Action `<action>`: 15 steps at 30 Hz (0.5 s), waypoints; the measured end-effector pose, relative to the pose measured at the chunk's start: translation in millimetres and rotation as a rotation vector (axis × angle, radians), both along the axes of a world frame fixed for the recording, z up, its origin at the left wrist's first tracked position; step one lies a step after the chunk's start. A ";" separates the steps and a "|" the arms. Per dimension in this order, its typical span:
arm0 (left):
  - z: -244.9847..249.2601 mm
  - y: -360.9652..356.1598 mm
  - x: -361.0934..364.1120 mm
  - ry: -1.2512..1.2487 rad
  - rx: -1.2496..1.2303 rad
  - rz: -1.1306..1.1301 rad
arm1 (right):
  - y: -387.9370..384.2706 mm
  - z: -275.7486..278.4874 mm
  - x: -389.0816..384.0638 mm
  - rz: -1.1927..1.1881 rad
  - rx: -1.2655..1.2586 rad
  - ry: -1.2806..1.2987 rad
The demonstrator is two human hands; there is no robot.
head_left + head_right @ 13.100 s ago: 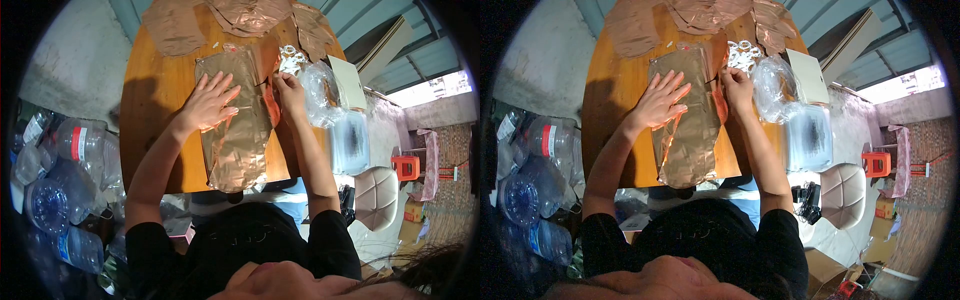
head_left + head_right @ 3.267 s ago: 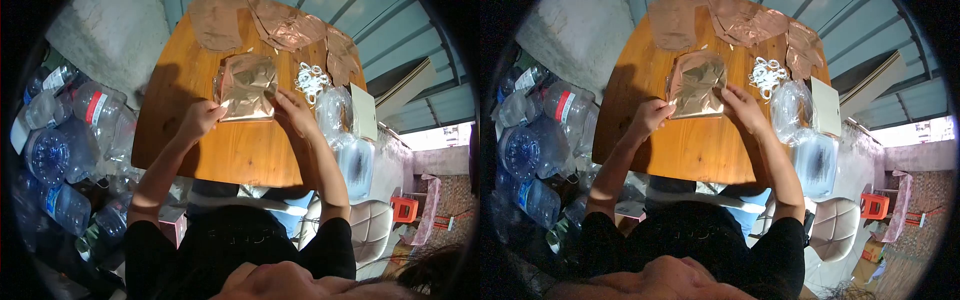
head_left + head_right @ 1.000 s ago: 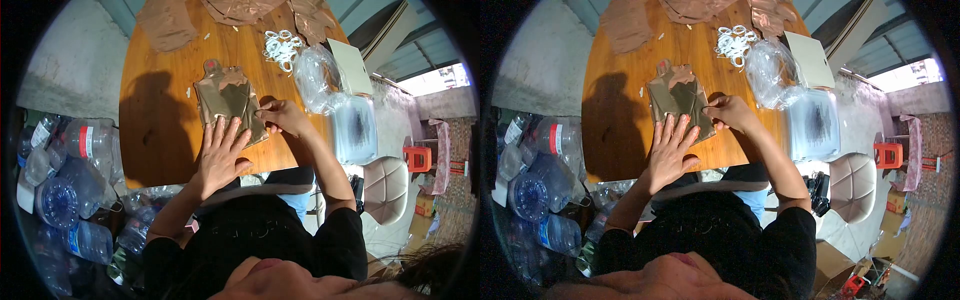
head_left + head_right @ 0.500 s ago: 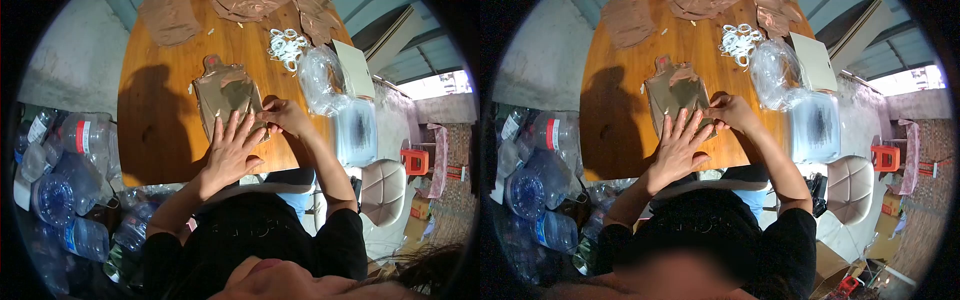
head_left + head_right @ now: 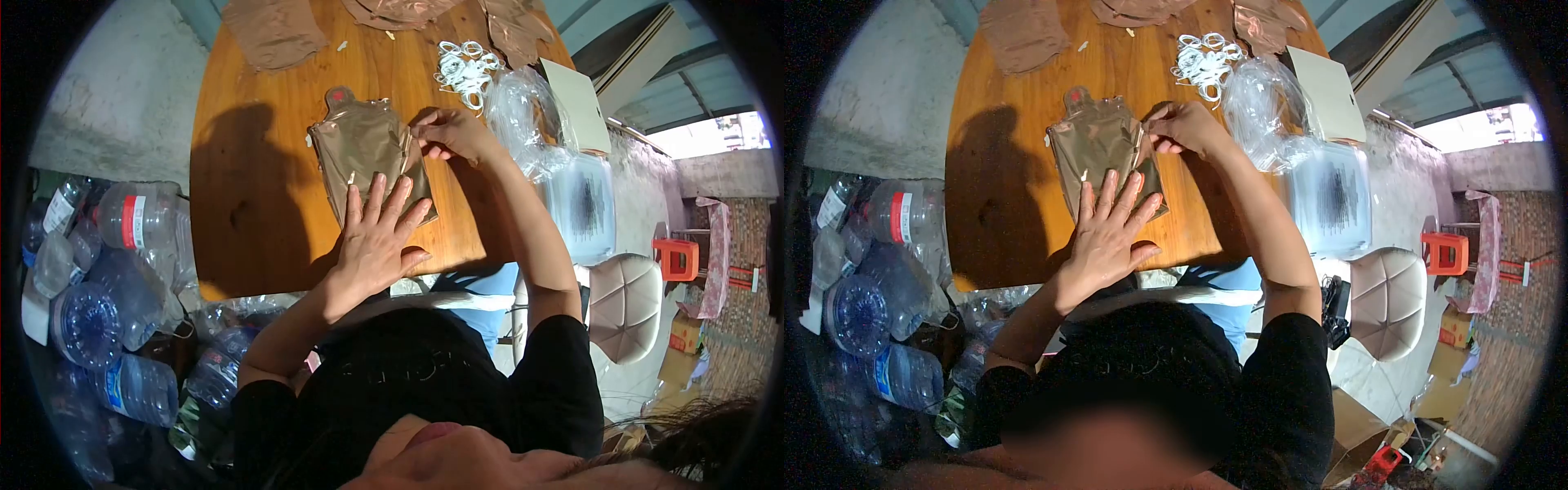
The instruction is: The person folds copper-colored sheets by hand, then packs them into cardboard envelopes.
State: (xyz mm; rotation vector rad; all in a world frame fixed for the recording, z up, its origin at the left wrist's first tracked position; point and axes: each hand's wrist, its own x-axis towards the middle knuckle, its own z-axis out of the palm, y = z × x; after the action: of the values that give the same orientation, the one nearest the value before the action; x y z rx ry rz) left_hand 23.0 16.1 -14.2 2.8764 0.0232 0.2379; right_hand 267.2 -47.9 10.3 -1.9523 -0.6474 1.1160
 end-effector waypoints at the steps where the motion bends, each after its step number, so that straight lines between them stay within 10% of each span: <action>1: 0.0 0.2 -0.1 0.001 -0.022 -0.009 | -0.4 -8.2 -5.7 -0.099 0.145 -0.102; 6: -6.7 0.9 1.0 -0.028 -0.059 0.006 | -34.2 -1.9 -61.6 0.317 0.490 -1.018; 15: 3.3 32.8 -17.1 -0.338 -0.307 0.092 | -49.6 -22.0 -72.1 0.586 0.276 -1.091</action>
State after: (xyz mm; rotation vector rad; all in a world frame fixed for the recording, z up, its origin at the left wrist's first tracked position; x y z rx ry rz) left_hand 5.9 48.9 -10.9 2.4995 0.1186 0.6720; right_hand 195.1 -97.6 -11.6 -2.0602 -1.9129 0.1026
